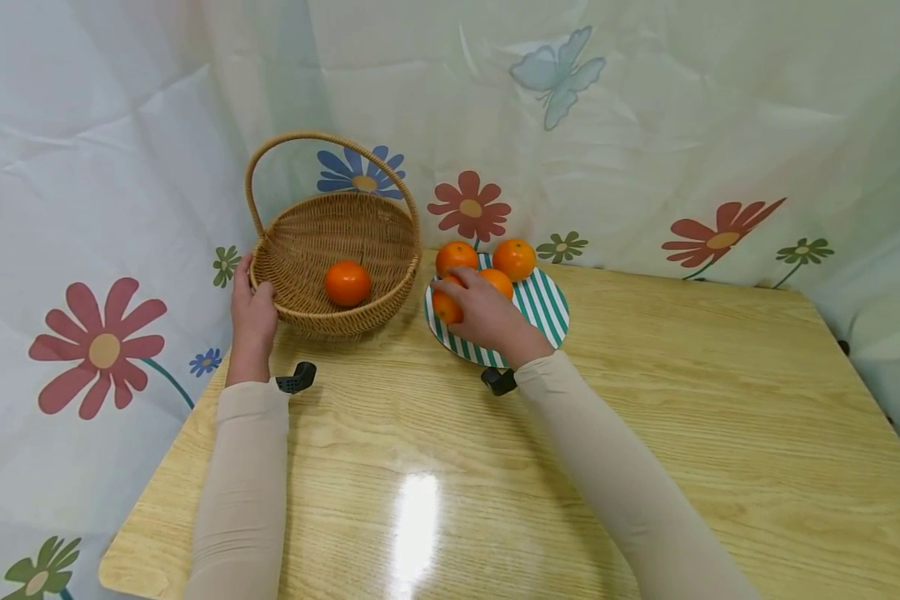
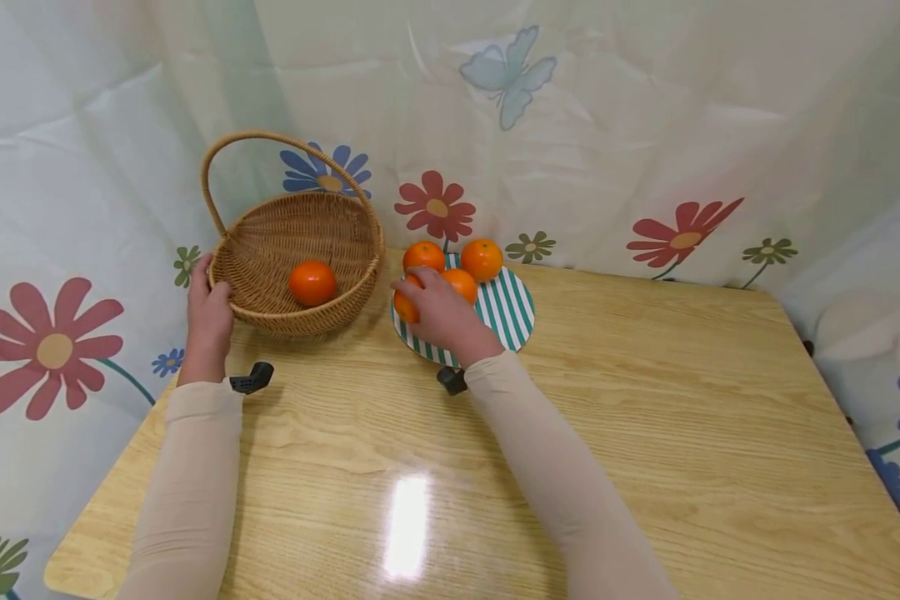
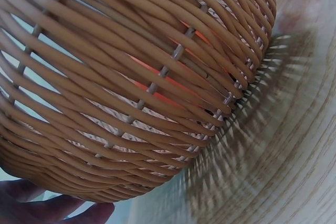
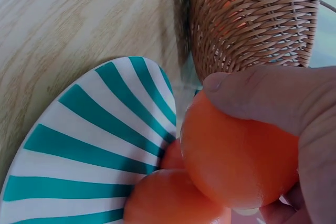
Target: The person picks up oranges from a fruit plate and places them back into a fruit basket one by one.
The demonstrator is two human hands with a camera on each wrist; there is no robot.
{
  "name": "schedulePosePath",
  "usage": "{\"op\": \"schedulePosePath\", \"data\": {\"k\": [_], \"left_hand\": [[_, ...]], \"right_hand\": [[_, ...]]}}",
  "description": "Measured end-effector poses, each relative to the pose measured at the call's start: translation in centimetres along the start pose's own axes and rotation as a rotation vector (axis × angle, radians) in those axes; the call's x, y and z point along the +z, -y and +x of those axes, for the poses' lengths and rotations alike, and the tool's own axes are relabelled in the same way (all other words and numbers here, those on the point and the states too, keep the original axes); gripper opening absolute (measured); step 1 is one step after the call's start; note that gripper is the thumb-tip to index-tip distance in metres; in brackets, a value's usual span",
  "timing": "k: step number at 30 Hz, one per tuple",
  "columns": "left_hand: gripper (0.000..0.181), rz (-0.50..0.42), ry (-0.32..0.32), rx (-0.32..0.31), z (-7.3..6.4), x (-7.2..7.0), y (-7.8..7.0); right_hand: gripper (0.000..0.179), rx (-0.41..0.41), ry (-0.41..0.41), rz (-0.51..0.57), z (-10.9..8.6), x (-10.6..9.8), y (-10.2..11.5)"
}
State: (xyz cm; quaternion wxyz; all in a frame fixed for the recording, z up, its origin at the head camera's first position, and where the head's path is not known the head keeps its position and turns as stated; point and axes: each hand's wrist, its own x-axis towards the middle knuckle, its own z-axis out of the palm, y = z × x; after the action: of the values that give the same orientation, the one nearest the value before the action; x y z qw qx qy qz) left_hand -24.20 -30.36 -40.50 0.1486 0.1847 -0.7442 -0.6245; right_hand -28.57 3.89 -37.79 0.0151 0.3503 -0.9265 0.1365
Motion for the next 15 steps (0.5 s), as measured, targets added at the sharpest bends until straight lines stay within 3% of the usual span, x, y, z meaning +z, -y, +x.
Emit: {"op": "schedulePosePath", "data": {"k": [15], "left_hand": [[0.065, 0.041, 0.028, -0.024, -0.1, -0.3, -0.3]], "right_hand": [[0.061, -0.017, -0.069, -0.014, -0.7, -2.2, 0.0]]}}
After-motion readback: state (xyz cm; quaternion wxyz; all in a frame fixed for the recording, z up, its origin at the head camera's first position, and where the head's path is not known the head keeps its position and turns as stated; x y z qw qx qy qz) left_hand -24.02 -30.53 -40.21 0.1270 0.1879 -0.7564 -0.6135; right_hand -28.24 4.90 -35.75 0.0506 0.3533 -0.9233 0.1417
